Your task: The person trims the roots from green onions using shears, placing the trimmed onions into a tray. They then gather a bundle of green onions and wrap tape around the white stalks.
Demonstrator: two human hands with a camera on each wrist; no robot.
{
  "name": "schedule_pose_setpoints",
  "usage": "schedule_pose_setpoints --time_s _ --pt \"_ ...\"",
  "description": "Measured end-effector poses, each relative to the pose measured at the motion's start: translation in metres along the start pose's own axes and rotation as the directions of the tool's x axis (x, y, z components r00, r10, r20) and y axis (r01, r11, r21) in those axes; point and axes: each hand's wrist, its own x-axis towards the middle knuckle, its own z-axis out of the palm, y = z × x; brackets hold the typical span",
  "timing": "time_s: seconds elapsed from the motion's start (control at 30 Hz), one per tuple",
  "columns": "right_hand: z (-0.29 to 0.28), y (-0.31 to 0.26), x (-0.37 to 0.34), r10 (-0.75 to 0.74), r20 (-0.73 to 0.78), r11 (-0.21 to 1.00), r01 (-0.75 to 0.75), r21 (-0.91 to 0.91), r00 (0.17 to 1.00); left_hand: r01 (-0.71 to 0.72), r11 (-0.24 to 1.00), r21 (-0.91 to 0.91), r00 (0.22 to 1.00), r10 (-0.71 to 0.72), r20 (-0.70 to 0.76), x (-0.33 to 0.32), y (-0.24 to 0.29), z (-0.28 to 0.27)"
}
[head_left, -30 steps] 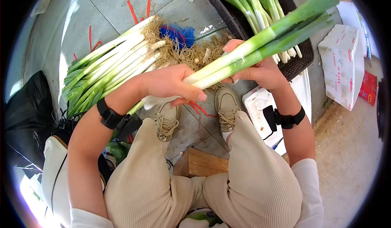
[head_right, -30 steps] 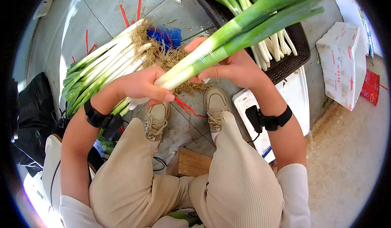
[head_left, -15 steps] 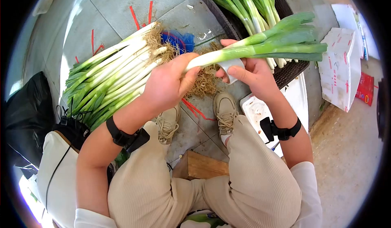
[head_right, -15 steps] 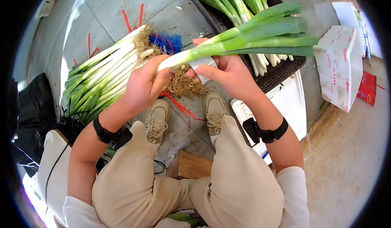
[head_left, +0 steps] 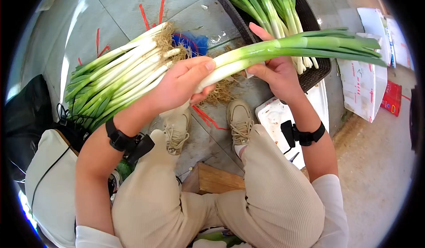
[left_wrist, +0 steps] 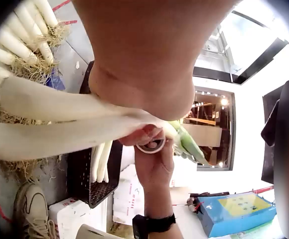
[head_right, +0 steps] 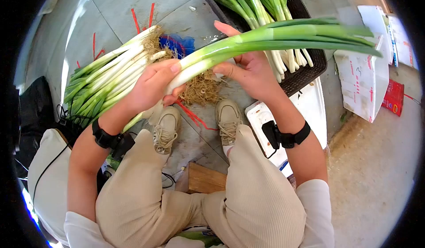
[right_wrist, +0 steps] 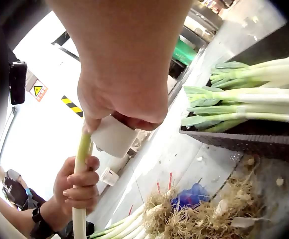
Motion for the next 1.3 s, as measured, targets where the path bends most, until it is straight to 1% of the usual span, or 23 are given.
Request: schedule_pose_setpoints --time_s 0.07,0.1,0.17,0.23,0.27,0.3,0.33,0.37,0.4,0.43,0.5,0.57,0.67,0.73,0.8,0.87,0.93,0.97,1.03,1.07,1.13,1.23,1.3 --pt "-0.002 0.001 -0.003 -0.009 0.005 1.000 0.009 0.014 1.000 0.107 0.986 -0.126 0.986 -0.089 0.141 0.003 0.002 -0.002" --pt "-0.003 0.005 -0.005 -0.030 -0.010 1.000 0.030 0.004 1.000 0.106 0.986 -0.127 0.986 -0.088 0.142 0.005 0.003 -0.002" --pt "-0.003 0.008 -0.009 -0.049 -0.022 0.999 0.049 -0.006 0.999 0.135 0.990 -0.036 0.981 -0.128 0.149 0.006 0.004 -0.003" --pt "0.000 0.004 -0.011 0.088 -0.041 0.979 -0.079 0.190 0.995 0.085 0.995 0.057 0.992 -0.090 0.087 0.007 0.005 -0.001" --pt "-0.001 0.009 -0.012 0.076 -0.097 0.985 -0.059 0.162 0.992 0.041 0.987 0.156 0.998 -0.046 0.029 0.007 0.005 0.002" --pt "0.000 0.006 -0.012 0.075 -0.094 0.985 -0.059 0.161 0.993 0.039 0.987 0.155 0.999 -0.044 0.027 0.010 -0.001 0.004" --pt "0.003 0.002 -0.011 0.093 -0.094 0.976 -0.072 0.206 0.991 -0.231 0.920 0.316 0.967 0.253 -0.028 0.015 -0.011 0.007" --pt "0.006 0.000 -0.012 0.111 -0.094 0.964 -0.085 0.250 0.989 -0.454 0.753 0.477 0.847 0.531 -0.032 0.017 -0.017 0.008" --pt "0.009 -0.001 -0.012 0.110 -0.091 0.965 -0.084 0.249 0.990 -0.314 0.691 0.651 0.874 0.478 -0.087 0.008 -0.004 0.009" --pt "0.013 -0.002 -0.010 0.121 -0.132 0.970 -0.089 0.225 0.984 -0.313 0.689 0.654 0.871 0.483 -0.092 0.006 -0.004 0.009" --pt "0.017 -0.004 -0.008 0.127 -0.172 0.976 -0.092 0.199 0.977 -0.287 0.142 0.947 0.694 0.713 0.103 0.006 -0.007 0.009" --pt "0.020 -0.007 -0.008 0.140 -0.187 0.979 -0.107 0.176 0.972 -0.270 0.165 0.949 0.691 0.719 0.072 0.004 -0.005 0.010" --pt "0.023 -0.009 -0.008 0.098 -0.134 0.990 -0.083 0.116 0.986 -0.271 0.112 0.956 0.649 0.755 0.095 0.007 -0.009 0.006" --pt "0.023 -0.009 -0.005 0.081 -0.094 0.994 -0.073 0.080 0.992 -0.322 0.087 0.943 0.587 0.800 0.127 0.007 -0.011 0.001" --pt "0.019 -0.009 -0.003 0.066 -0.013 0.998 -0.066 -0.005 0.998 -0.336 0.136 0.932 0.602 0.792 0.102 0.007 -0.014 -0.004" --pt "0.020 -0.009 0.000 0.062 -0.018 0.998 -0.063 -0.022 0.998 -0.348 0.185 0.919 0.619 0.782 0.077 0.004 -0.015 -0.006" --pt "0.019 -0.007 0.003 0.059 -0.021 0.997 -0.060 -0.039 0.998 -0.358 0.330 0.874 0.700 0.714 0.017 0.000 -0.016 -0.005" --pt "0.017 -0.005 0.004 0.066 -0.031 0.993 -0.068 -0.093 0.997 -0.355 0.331 0.874 0.700 0.714 0.013 -0.001 -0.017 -0.006" --pt "0.010 -0.005 0.005 0.072 -0.041 0.986 -0.078 -0.147 0.997 -0.381 0.442 0.812 0.785 0.619 0.031 -0.002 -0.017 -0.006" --pt "0.007 -0.007 0.006 0.060 -0.013 0.982 -0.061 -0.177 0.998 -0.380 0.443 0.812 0.785 0.619 0.029 -0.003 -0.015 -0.007" --pt "0.002 -0.008 0.005 0.049 0.015 0.977 -0.045 -0.208 0.999 -0.348 0.665 0.661 0.905 0.423 0.050 -0.003 -0.006 -0.009" --pt "-0.005 -0.010 0.002 0.036 0.058 0.981 -0.024 -0.191 0.998 -0.304 0.760 0.574 0.946 0.311 0.090 -0.004 0.002 -0.011" --pt "-0.008 -0.023 0.004 -0.013 0.169 0.920 0.078 -0.384 0.986 -0.301 0.750 0.589 0.951 0.285 0.122 -0.003 0.007 -0.012"
